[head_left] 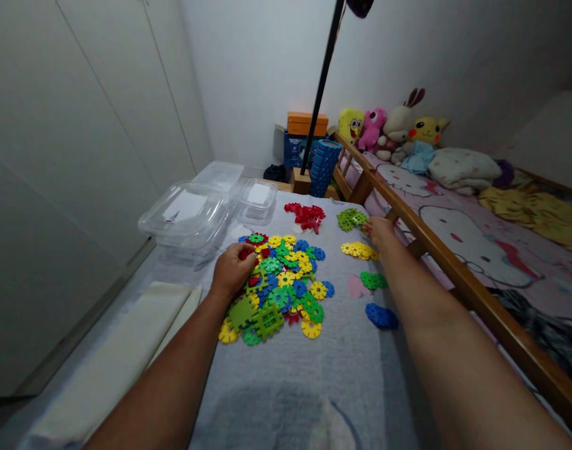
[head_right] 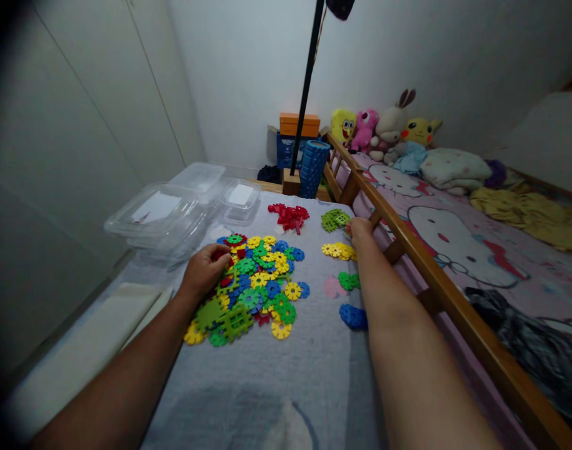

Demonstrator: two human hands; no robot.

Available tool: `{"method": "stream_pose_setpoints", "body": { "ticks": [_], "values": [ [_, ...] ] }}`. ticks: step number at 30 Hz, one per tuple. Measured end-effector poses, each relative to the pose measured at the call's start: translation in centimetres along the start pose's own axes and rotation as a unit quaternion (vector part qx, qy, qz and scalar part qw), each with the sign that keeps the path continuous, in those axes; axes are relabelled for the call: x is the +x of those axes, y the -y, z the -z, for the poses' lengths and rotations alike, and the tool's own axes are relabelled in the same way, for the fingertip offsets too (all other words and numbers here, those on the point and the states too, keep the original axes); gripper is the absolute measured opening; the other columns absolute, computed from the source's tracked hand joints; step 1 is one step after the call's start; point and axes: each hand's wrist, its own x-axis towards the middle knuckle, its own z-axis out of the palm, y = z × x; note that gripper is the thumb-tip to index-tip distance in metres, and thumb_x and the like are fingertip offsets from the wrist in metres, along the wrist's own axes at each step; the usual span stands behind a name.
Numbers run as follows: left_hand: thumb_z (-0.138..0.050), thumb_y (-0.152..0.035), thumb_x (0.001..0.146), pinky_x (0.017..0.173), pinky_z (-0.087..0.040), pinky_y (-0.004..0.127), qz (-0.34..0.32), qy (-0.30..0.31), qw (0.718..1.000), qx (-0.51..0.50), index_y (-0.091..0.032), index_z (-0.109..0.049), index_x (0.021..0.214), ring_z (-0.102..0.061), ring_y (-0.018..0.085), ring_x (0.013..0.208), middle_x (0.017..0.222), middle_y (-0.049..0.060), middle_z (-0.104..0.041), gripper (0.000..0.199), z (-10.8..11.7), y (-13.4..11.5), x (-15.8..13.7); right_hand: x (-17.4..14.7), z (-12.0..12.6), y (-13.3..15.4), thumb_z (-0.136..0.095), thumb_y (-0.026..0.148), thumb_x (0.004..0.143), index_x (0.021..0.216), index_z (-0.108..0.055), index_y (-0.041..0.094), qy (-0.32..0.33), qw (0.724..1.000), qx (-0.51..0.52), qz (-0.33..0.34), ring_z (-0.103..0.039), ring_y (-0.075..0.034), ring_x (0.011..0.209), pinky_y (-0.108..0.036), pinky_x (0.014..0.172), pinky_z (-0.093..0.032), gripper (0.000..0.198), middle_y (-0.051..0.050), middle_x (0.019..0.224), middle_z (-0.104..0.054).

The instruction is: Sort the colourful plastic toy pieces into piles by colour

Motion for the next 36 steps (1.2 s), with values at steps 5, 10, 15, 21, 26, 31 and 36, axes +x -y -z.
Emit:
{"method": "stream_pose_setpoints", "body": {
  "ticks": [5, 10, 15, 21, 26, 31, 36],
  "values": [
    [-0.056, -0.039, 0.076, 0.085, -0.049, 0.036, 0.002, 0.002, 1.000, -0.004, -0.021, -0.071, 0.088, -0.064, 0.023, 0.087, 0.094, 0.005, -0.072, 0.026, 0.0, -0.1, -0.1, -1.7, 1.3, 0.7, -0.059, 0.002, 0.081, 0.077, -0.056, 0.018, 0.000, 1.000, -0.002, 0.004, -0.058, -0.008, 0.053, -0.014, 0.047, -0.049, 0.017, 0.006, 0.059, -0.055],
    [-0.057, -0.038, 0.076, 0.081, -0.050, 0.034, 0.008, 0.002, 1.000, -0.011, -0.021, -0.071, 0.088, -0.064, 0.022, 0.085, 0.092, 0.005, -0.071, 0.025, 0.0, -0.2, -0.1, -5.5, 2.4, 1.5, -0.063, 0.003, 0.076, 0.081, -0.060, 0.017, 0.105, 0.994, -0.008, 0.031, -0.061, -0.009, 0.055, -0.018, 0.053, -0.052, 0.016, 0.002, 0.063, -0.063],
    [-0.056, -0.036, 0.077, 0.083, -0.049, 0.034, 0.000, -0.001, 1.000, -0.003, -0.021, -0.071, 0.088, -0.064, 0.022, 0.087, 0.092, 0.004, -0.072, 0.024, 0.0, -0.1, -0.1, -11.7, 3.1, 0.8, -0.068, 0.009, 0.073, 0.084, -0.066, 0.017, 0.253, 0.960, -0.095, 0.074, -0.062, -0.011, 0.059, -0.021, 0.055, -0.049, 0.013, -0.002, 0.075, -0.071],
    [-0.056, -0.039, 0.077, 0.082, -0.048, 0.034, -0.007, 0.001, 1.000, -0.005, -0.020, -0.071, 0.089, -0.063, 0.022, 0.085, 0.091, 0.005, -0.071, 0.027, -0.1, 0.2, -0.1, -18.5, 3.1, -2.5, -0.067, 0.016, 0.076, 0.080, -0.073, 0.020, 0.381, 0.860, -0.257, 0.222, -0.061, -0.015, 0.070, -0.025, 0.066, -0.045, 0.008, 0.000, 0.077, -0.071],
    [-0.055, -0.040, 0.077, 0.081, -0.048, 0.034, -0.014, 0.002, 1.000, 0.001, -0.020, -0.072, 0.090, -0.063, 0.022, 0.085, 0.091, 0.005, -0.071, 0.029, -0.1, 0.3, 0.0, -20.6, 2.4, -5.6, -0.065, 0.013, 0.076, 0.074, -0.066, 0.019, 0.323, 0.799, -0.362, 0.355, -0.057, -0.017, 0.079, -0.029, 0.075, -0.041, 0.006, -0.002, 0.080, -0.065],
    [-0.055, -0.039, 0.078, 0.082, -0.049, 0.034, -0.012, 0.002, 1.000, -0.002, -0.020, -0.071, 0.089, -0.063, 0.022, 0.084, 0.092, 0.005, -0.071, 0.027, -0.1, 0.3, 0.0, -21.2, 1.8, -7.1, -0.068, 0.023, 0.080, 0.079, -0.065, 0.019, 0.297, 0.784, -0.396, 0.375, -0.054, -0.020, 0.084, -0.032, 0.079, -0.040, 0.005, -0.004, 0.084, -0.062],
    [-0.055, -0.039, 0.077, 0.082, -0.048, 0.033, -0.014, 0.000, 1.000, 0.000, -0.020, -0.071, 0.088, -0.063, 0.022, 0.085, 0.091, 0.005, -0.071, 0.027, -0.1, 0.3, 0.0, -21.2, 1.8, -7.6, -0.071, 0.023, 0.075, 0.084, -0.064, 0.020, 0.325, 0.790, -0.366, 0.368, -0.055, -0.021, 0.089, -0.034, 0.083, -0.041, 0.013, -0.004, 0.090, -0.063]
  ]
}}
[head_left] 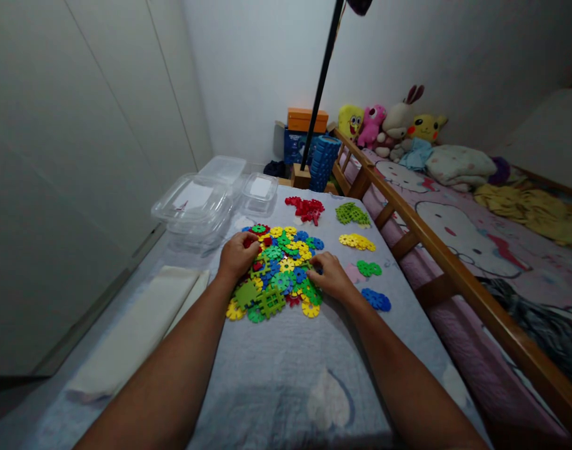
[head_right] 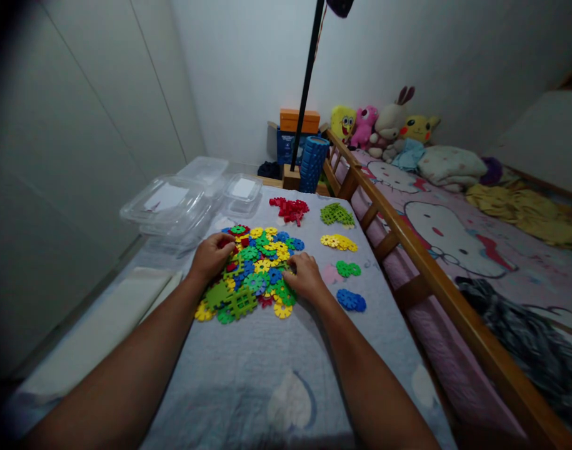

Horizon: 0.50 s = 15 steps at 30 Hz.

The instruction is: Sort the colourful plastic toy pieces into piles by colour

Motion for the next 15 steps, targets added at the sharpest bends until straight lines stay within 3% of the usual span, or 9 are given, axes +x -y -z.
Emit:
{"method": "stream_pose_setpoints", "body": {
  "ticks": [5, 15],
  "values": [
    [-0.056, -0.039, 0.077, 0.081, -0.048, 0.033, 0.003, -0.002, 1.000, -0.007, -0.021, -0.071, 0.088, -0.063, 0.021, 0.086, 0.093, 0.004, -0.072, 0.026, -0.2, 0.3, 0.1, -0.2, 0.3, 0.3, -0.066, 0.023, 0.072, 0.080, -0.058, 0.022, -0.012, 0.993, 0.112, -0.019, -0.054, -0.017, 0.078, -0.030, 0.073, -0.041, 0.012, 0.001, 0.080, -0.059],
    [-0.056, -0.040, 0.076, 0.077, -0.047, 0.031, 0.010, 0.002, 1.000, -0.006, -0.020, -0.071, 0.089, -0.062, 0.021, 0.084, 0.090, 0.004, -0.071, 0.027, -0.2, 0.2, 0.0, -0.7, 1.1, 1.8, -0.067, 0.037, 0.072, 0.076, -0.060, 0.023, -0.020, 0.942, 0.327, -0.072, -0.052, -0.014, 0.065, -0.026, 0.060, -0.043, 0.016, 0.003, 0.069, -0.056]
  ]
}}
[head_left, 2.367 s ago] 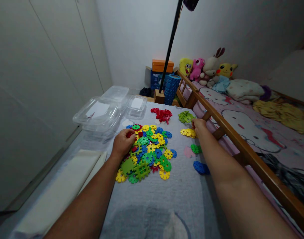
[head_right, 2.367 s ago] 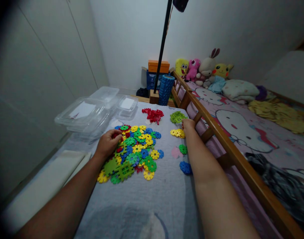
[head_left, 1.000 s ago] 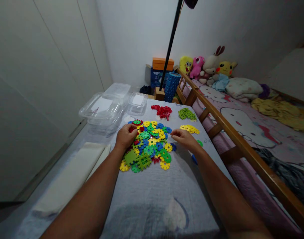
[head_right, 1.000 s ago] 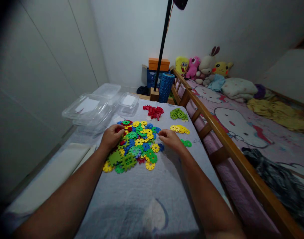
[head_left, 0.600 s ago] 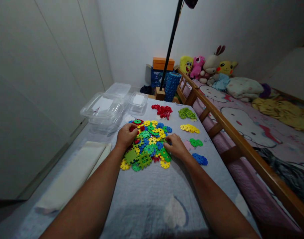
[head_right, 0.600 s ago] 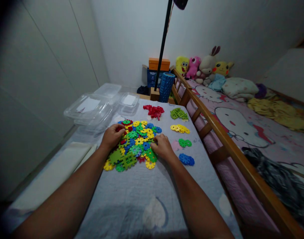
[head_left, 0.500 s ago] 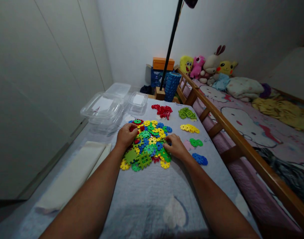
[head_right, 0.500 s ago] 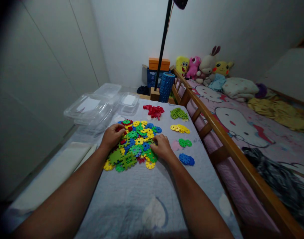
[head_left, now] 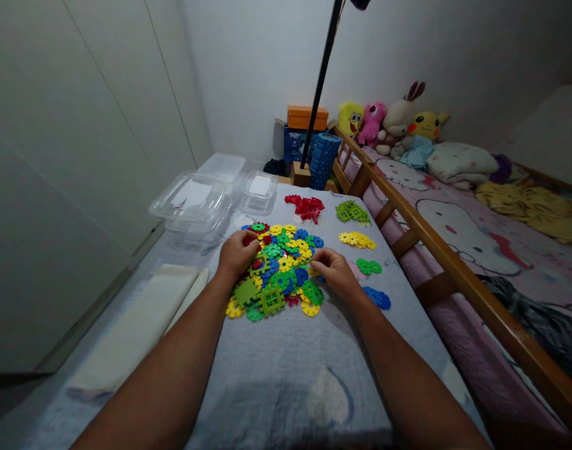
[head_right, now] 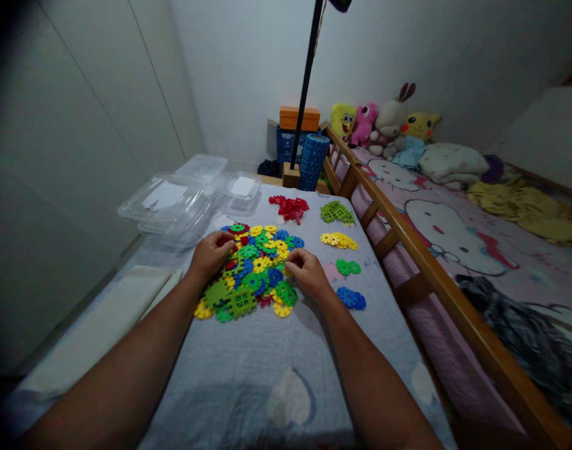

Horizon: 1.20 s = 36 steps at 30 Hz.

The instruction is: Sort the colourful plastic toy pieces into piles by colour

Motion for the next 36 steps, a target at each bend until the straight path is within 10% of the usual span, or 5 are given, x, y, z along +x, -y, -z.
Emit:
{"method": "stream_pose_setpoints", "body": {
  "ticks": [10, 19, 27, 36],
  "values": [
    [-0.056, -0.039, 0.076, 0.077, -0.047, 0.032, -0.003, -0.001, 1.000, -0.003, -0.020, -0.071, 0.088, -0.062, 0.021, 0.084, 0.090, 0.004, -0.071, 0.027, 0.0, -0.1, 0.0, 0.2, -0.5, -0.1, -0.066, 0.038, 0.074, 0.084, -0.058, 0.025, -0.064, 0.996, 0.048, 0.044, -0.060, -0.017, 0.078, -0.031, 0.076, -0.052, 0.018, -0.001, 0.084, -0.061],
    [-0.056, -0.039, 0.077, 0.079, -0.048, 0.032, 0.000, 0.000, 1.000, 0.002, -0.020, -0.071, 0.090, -0.063, 0.021, 0.083, 0.090, 0.004, -0.072, 0.027, 0.2, -0.3, -0.1, -0.2, -0.6, -0.6, -0.054, 0.014, 0.073, 0.085, -0.057, 0.025, 0.008, 0.969, -0.164, 0.182, -0.060, -0.025, 0.108, -0.042, 0.101, -0.046, 0.017, -0.007, 0.104, -0.066],
    [-0.056, -0.040, 0.077, 0.078, -0.048, 0.032, -0.006, 0.000, 1.000, -0.005, -0.020, -0.071, 0.089, -0.063, 0.021, 0.085, 0.093, 0.005, -0.071, 0.028, -0.1, 0.2, 0.0, -0.4, -0.3, -1.3, -0.076, 0.035, 0.078, 0.114, -0.063, 0.021, 0.048, 0.929, -0.333, 0.155, -0.055, -0.030, 0.110, -0.045, 0.098, -0.044, 0.041, -0.012, 0.116, -0.064],
    [-0.056, -0.039, 0.076, 0.080, -0.048, 0.032, -0.006, -0.003, 1.000, 0.004, -0.020, -0.071, 0.088, -0.063, 0.022, 0.086, 0.091, 0.005, -0.072, 0.027, 0.0, 0.1, 0.0, -0.2, -0.7, -1.3, -0.074, 0.021, 0.078, 0.119, -0.063, 0.021, 0.046, 0.937, -0.315, 0.146, -0.056, -0.028, 0.109, -0.044, 0.098, -0.045, 0.042, -0.010, 0.114, -0.064]
  ]
}}
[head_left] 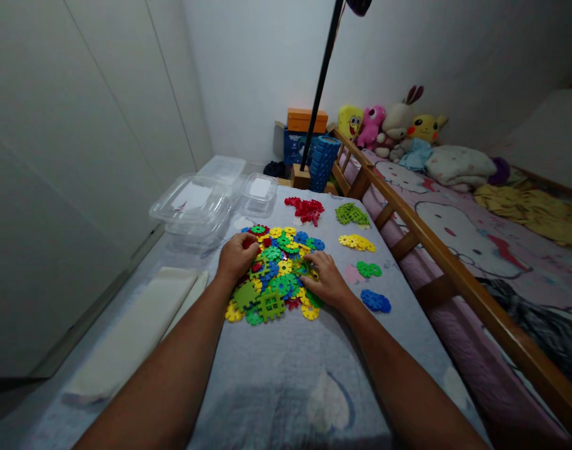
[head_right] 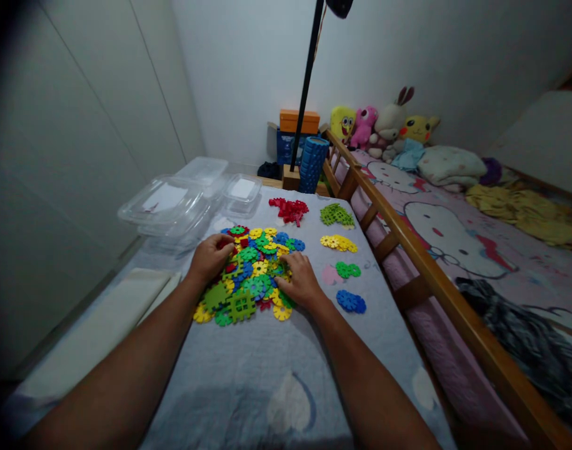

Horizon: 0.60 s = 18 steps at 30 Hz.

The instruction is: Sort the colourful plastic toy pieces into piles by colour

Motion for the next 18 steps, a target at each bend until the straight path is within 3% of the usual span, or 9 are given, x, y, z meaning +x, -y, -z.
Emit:
{"method": "stream_pose_setpoints", "body": {
  "ticks": [4, 8, 12, 18],
  "values": [
    [-0.056, -0.038, 0.076, 0.080, -0.049, 0.032, 0.009, 0.003, 1.000, -0.005, -0.021, -0.071, 0.089, -0.064, 0.022, 0.087, 0.092, 0.004, -0.072, 0.027, 0.1, -0.2, -0.1, 0.2, 0.7, 0.0, -0.076, 0.022, 0.076, 0.114, -0.064, 0.022, -0.016, 1.000, 0.023, -0.006, -0.057, -0.027, 0.107, -0.042, 0.097, -0.046, 0.039, -0.008, 0.112, -0.064],
    [-0.056, -0.038, 0.076, 0.081, -0.049, 0.033, 0.006, 0.001, 1.000, -0.006, -0.021, -0.072, 0.090, -0.064, 0.022, 0.086, 0.095, 0.005, -0.072, 0.027, 0.2, -0.4, -0.1, 1.3, 2.7, -1.4, -0.074, 0.025, 0.078, 0.099, -0.066, 0.022, -0.042, 0.999, 0.028, -0.009, -0.059, -0.024, 0.103, -0.039, 0.095, -0.046, 0.023, -0.006, 0.104, -0.065],
    [-0.056, -0.038, 0.076, 0.081, -0.050, 0.034, 0.008, 0.004, 1.000, -0.005, -0.020, -0.072, 0.089, -0.064, 0.023, 0.086, 0.096, 0.005, -0.072, 0.028, 0.2, -0.5, -0.1, 3.4, 5.5, -4.7, -0.074, 0.031, 0.077, 0.087, -0.066, 0.022, -0.084, 0.995, 0.005, -0.044, -0.060, -0.023, 0.096, -0.037, 0.092, -0.047, 0.015, -0.005, 0.096, -0.066],
    [-0.056, -0.038, 0.076, 0.081, -0.049, 0.034, 0.009, 0.003, 1.000, -0.006, -0.021, -0.072, 0.089, -0.064, 0.023, 0.086, 0.093, 0.005, -0.072, 0.027, 0.2, -0.5, -0.1, 7.3, 8.7, -11.5, -0.073, 0.034, 0.072, 0.078, -0.069, 0.019, -0.168, 0.968, -0.057, -0.179, -0.064, -0.023, 0.084, -0.035, 0.081, -0.050, 0.017, -0.007, 0.091, -0.070]
  ]
}}
